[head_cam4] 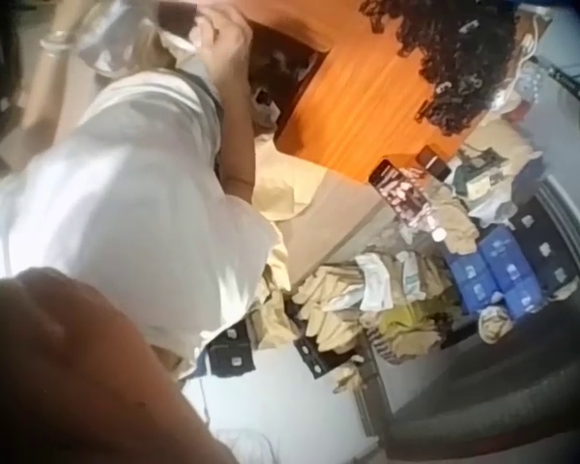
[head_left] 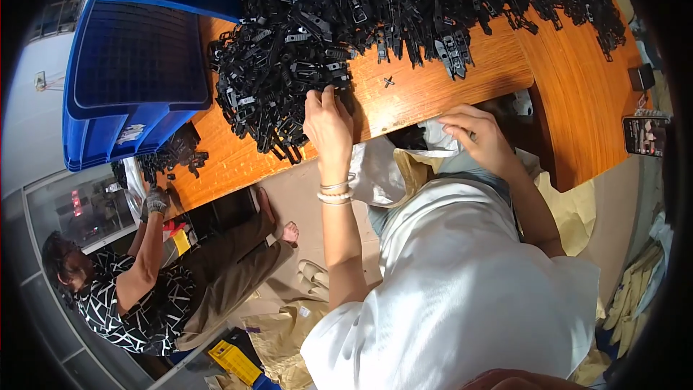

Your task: Assembling small black plastic components at a manufacturing workstation.

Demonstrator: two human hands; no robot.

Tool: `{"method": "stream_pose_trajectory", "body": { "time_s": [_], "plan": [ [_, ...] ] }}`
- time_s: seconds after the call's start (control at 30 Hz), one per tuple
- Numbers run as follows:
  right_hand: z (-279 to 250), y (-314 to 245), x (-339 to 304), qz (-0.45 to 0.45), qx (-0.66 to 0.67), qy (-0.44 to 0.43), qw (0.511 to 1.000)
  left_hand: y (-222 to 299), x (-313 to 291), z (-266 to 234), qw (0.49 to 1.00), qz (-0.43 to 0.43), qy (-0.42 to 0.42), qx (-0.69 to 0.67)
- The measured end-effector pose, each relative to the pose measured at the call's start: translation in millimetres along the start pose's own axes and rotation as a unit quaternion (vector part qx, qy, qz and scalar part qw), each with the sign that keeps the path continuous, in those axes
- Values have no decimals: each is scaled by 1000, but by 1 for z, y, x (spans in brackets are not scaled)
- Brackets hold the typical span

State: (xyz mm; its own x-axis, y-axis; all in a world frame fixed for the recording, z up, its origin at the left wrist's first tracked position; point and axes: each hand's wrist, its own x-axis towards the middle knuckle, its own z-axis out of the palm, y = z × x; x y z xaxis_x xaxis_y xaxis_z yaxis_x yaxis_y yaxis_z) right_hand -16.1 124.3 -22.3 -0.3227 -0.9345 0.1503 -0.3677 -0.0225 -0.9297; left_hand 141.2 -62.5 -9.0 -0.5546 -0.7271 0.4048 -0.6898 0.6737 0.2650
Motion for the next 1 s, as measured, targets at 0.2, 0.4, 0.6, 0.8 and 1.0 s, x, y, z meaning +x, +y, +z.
{"method": "stream_pose_trajectory", "body": {
  "time_s": [0.2, 0.4, 0.6, 0.8, 1.0],
  "plan": [
    [-52, 37, 10, 102, -114, 259, 954, -6, 11, -8, 994, 79, -64, -50],
    [-106, 71, 45, 102, -436, 407, 796, 23, 14, 0, 979, 98, 43, -174],
    [-119, 78, 40, 165, -462, 351, 798, 68, 4, 13, 842, -100, -129, -515],
    [-121, 68, 49, 118, -527, 379, 751, 90, 0, 29, 735, -117, -171, -645],
    [-124, 59, 41, 118, -496, 325, 796, 82, 0, 31, 619, -193, -293, -702]
  ]
}}
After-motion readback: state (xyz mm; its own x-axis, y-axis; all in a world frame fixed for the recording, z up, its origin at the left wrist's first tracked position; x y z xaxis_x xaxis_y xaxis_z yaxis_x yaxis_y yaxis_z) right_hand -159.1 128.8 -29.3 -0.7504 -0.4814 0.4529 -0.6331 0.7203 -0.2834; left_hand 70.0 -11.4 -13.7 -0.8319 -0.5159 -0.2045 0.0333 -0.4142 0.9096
